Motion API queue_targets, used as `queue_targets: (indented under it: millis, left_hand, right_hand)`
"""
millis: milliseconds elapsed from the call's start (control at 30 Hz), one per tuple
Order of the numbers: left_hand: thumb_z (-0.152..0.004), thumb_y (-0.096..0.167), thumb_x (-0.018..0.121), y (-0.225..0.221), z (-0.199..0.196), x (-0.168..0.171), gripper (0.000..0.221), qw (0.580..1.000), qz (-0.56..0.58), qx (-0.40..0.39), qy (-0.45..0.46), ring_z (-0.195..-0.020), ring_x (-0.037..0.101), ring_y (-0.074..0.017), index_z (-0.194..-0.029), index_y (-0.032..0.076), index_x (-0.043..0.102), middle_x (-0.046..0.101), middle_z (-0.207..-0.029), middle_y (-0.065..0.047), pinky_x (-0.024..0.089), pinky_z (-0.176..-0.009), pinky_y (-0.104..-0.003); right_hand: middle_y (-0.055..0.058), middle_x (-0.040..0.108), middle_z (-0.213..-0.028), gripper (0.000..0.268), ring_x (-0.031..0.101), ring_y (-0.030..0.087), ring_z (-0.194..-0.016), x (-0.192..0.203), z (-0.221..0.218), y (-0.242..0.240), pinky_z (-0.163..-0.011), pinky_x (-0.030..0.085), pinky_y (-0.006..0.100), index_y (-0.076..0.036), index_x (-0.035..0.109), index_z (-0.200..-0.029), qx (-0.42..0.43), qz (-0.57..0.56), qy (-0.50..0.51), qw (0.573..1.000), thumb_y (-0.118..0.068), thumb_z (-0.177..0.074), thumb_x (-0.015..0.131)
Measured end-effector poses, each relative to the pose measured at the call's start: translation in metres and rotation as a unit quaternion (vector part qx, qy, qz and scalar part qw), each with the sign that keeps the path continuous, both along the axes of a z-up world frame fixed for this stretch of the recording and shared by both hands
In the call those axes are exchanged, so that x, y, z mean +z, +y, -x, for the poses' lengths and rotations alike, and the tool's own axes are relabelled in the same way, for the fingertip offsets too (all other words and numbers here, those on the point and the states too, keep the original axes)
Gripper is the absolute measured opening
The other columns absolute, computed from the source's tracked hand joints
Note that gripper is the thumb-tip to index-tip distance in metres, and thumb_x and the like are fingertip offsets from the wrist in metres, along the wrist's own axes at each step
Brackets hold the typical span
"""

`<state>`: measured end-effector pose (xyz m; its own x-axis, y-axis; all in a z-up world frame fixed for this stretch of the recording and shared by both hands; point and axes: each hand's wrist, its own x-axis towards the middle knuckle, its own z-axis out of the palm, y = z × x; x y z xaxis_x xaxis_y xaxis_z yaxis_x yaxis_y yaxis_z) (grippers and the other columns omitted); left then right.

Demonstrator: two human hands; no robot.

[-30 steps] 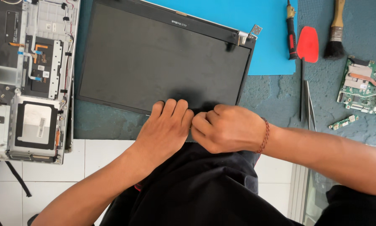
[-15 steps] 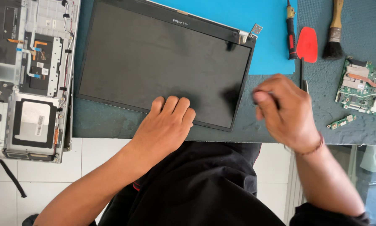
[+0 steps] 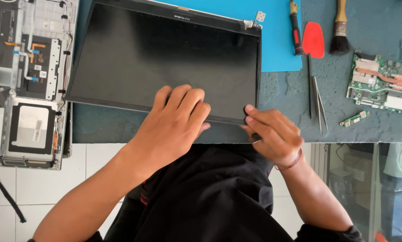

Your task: The person uses a prying tool to carefully separate the bezel from the edges of a laptop screen. They work around the perimeter, lifting and detaching the frame piece by piece while the laptop body and internal components remain visible on the workbench.

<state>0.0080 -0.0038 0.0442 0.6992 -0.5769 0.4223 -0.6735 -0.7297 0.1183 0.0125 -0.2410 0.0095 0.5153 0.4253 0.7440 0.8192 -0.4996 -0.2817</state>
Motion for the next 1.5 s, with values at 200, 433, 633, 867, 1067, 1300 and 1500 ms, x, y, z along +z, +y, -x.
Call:
queue_targets:
  millis: [200, 433, 633, 867, 1067, 1300, 1500]
  left_hand:
    - [-0.090, -0.002, 0.060, -0.005, -0.011, -0.008, 0.013, 0.968, 0.159, -0.032, -0.191, -0.083, 0.065, -0.0254, -0.085, 0.007, 0.066, 0.063, -0.083, -0.007, 0.054, -0.074, -0.037]
    - [-0.087, -0.010, 0.065, -0.008, -0.023, 0.014, 0.013, 0.951, 0.192, -0.060, -0.236, -0.078, 0.067, -0.0265, -0.083, 0.002, 0.064, 0.067, -0.085, -0.013, 0.054, -0.064, -0.034]
    - [-0.088, -0.006, 0.069, -0.013, -0.032, 0.016, 0.014, 0.944, 0.186, -0.073, -0.261, -0.076, 0.068, -0.0243, -0.080, 0.003, 0.062, 0.068, -0.084, -0.012, 0.050, -0.061, -0.031]
    - [-0.090, 0.000, 0.068, -0.016, -0.035, 0.016, 0.013, 0.943, 0.162, -0.058, -0.286, -0.075, 0.068, -0.0208, -0.080, 0.005, 0.062, 0.069, -0.083, -0.009, 0.050, -0.060, -0.029]
    - [-0.091, -0.001, 0.068, -0.016, -0.038, 0.018, 0.012, 0.942, 0.174, -0.067, -0.281, -0.075, 0.067, -0.0206, -0.080, 0.004, 0.063, 0.069, -0.084, -0.009, 0.049, -0.060, -0.029]
    - [-0.093, 0.004, 0.066, -0.017, -0.037, 0.016, 0.013, 0.941, 0.167, -0.057, -0.290, -0.075, 0.067, -0.0197, -0.081, 0.005, 0.064, 0.068, -0.084, -0.008, 0.050, -0.060, -0.029]
    - [-0.093, 0.005, 0.065, -0.017, -0.036, 0.015, 0.014, 0.940, 0.168, -0.050, -0.292, -0.075, 0.066, -0.0189, -0.080, 0.005, 0.062, 0.068, -0.083, -0.008, 0.048, -0.059, -0.028]
  right_hand:
    - [0.018, 0.070, -0.085, 0.009, 0.067, 0.028, -0.062, 0.036, -0.008, -0.002, -0.060, 0.057, 0.035, 0.005, 0.071, -0.080, -0.030, -0.016, 0.019, 0.999, -0.001, -0.083, 0.076]
    - [0.022, 0.034, -0.111, 0.037, 0.056, 0.030, -0.079, 0.066, 0.027, -0.011, -0.075, 0.053, 0.037, 0.014, 0.048, -0.130, -0.074, 0.046, 0.179, 0.980, 0.002, -0.096, 0.052]
    - [0.017, 0.067, -0.077, 0.033, 0.061, 0.028, -0.064, 0.086, 0.026, -0.004, -0.059, 0.050, 0.033, 0.010, 0.072, -0.084, -0.110, 0.078, 0.042, 0.990, 0.035, -0.069, 0.056]
    - [0.017, 0.043, -0.098, 0.038, 0.054, 0.029, -0.078, 0.097, 0.024, 0.003, -0.074, 0.052, 0.039, 0.016, 0.054, -0.125, -0.086, 0.229, 0.191, 0.951, 0.011, -0.088, 0.060]
    - [0.019, 0.069, -0.085, 0.004, 0.066, 0.029, -0.073, 0.109, 0.011, 0.009, -0.065, 0.055, 0.033, 0.011, 0.074, -0.089, -0.087, 0.168, 0.022, 0.982, 0.014, -0.090, 0.077]
    - [0.014, 0.064, -0.085, 0.010, 0.059, 0.027, -0.070, 0.108, 0.010, 0.017, -0.060, 0.050, 0.031, 0.007, 0.075, -0.087, -0.126, 0.219, -0.012, 0.967, 0.012, -0.095, 0.075]
    - [0.010, 0.065, -0.086, 0.013, 0.057, 0.024, -0.069, 0.113, 0.011, 0.019, -0.059, 0.048, 0.029, 0.003, 0.074, -0.086, -0.139, 0.256, -0.014, 0.956, 0.009, -0.098, 0.075]
